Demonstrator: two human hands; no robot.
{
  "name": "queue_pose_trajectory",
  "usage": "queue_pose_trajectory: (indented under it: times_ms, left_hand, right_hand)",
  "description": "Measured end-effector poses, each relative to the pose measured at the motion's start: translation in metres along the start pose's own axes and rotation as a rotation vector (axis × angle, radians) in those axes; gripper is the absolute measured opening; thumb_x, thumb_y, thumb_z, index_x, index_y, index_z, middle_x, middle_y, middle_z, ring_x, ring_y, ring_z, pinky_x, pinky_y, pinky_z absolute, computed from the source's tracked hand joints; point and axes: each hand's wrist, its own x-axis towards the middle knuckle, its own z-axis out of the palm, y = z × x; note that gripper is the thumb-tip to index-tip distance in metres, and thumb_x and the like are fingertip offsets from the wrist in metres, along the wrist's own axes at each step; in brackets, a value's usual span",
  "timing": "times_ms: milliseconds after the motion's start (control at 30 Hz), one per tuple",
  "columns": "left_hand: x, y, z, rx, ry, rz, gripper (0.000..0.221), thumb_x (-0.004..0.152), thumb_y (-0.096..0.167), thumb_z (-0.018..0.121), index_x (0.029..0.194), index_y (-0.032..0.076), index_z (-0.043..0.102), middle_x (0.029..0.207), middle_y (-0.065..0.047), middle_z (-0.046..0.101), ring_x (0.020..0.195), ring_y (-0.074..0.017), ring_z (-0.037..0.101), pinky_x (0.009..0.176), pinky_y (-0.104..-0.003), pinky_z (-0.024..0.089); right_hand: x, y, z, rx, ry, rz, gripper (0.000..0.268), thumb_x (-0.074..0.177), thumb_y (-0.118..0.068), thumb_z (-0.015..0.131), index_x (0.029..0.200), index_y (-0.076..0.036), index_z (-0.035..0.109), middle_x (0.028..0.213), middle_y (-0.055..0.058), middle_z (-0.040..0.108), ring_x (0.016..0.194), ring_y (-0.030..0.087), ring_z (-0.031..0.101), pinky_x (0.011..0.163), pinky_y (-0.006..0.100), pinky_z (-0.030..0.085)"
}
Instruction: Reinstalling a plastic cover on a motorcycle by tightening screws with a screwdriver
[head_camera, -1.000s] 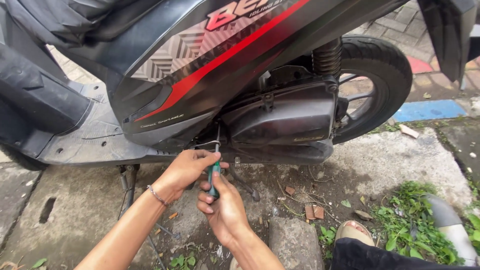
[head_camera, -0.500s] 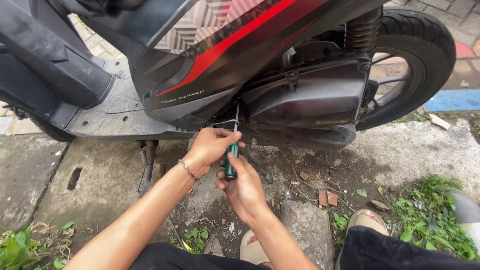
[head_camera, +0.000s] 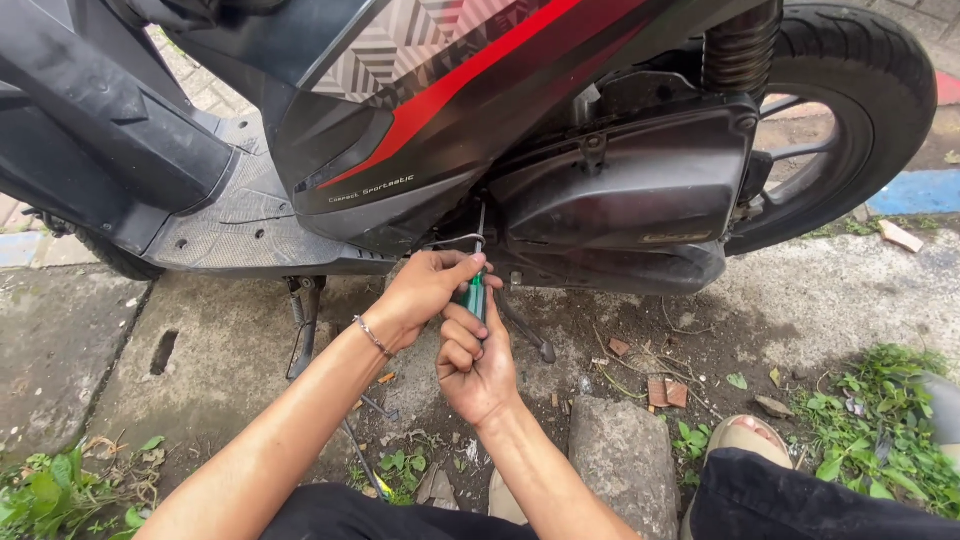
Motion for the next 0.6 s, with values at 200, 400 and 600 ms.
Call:
queue_pose_trajectory:
  times_ms: [200,400,600]
  left_hand:
    - [0.029,-0.035,-0.008,-0.069,0.082,-0.023,0.034,0.088,0.028,0.082,0.104,-0.002,0.079,0.073,-0.009,0.066,0.051,-0.0134,0.06,0.043,-0.022,0.054]
    - [0.012,-0.015,-0.004,-0.147,0.08,-0.037,0.033,0.082,0.025,0.087,0.101,-0.002,0.08,0.077,-0.011,0.073,0.07,-0.0147,0.068,0.063,-0.027,0.062]
    - [-0.017,0.014,-0.005,-0.054,-0.116,-0.033,0.045,0.096,0.036,0.067,0.119,-0.001,0.075,0.106,-0.015,0.08,0.119,-0.0259,0.064,0.121,-0.051,0.032]
  right_hand:
    - [-0.022,0.036,0.063,-0.927,0.278,-0.262,0.036,0.111,-0.048,0.027,0.12,-0.015,0.036,0.09,-0.004,0.031,0.063,0.003,0.035,0.04,0.015,0.032]
    - [-0.024,0.047,0.062,-1.179,0.46,-0.425,0.022,0.113,-0.026,0.035,0.112,-0.005,0.042,0.088,0.0,0.034,0.062,0.008,0.038,0.04,0.017,0.031]
    - [-0.015,0.034,0.045,-0.642,0.212,-0.283,0.031,0.115,-0.039,0.033,0.093,-0.017,0.035,0.078,-0.011,0.025,0.05,-0.002,0.024,0.036,0.012,0.018]
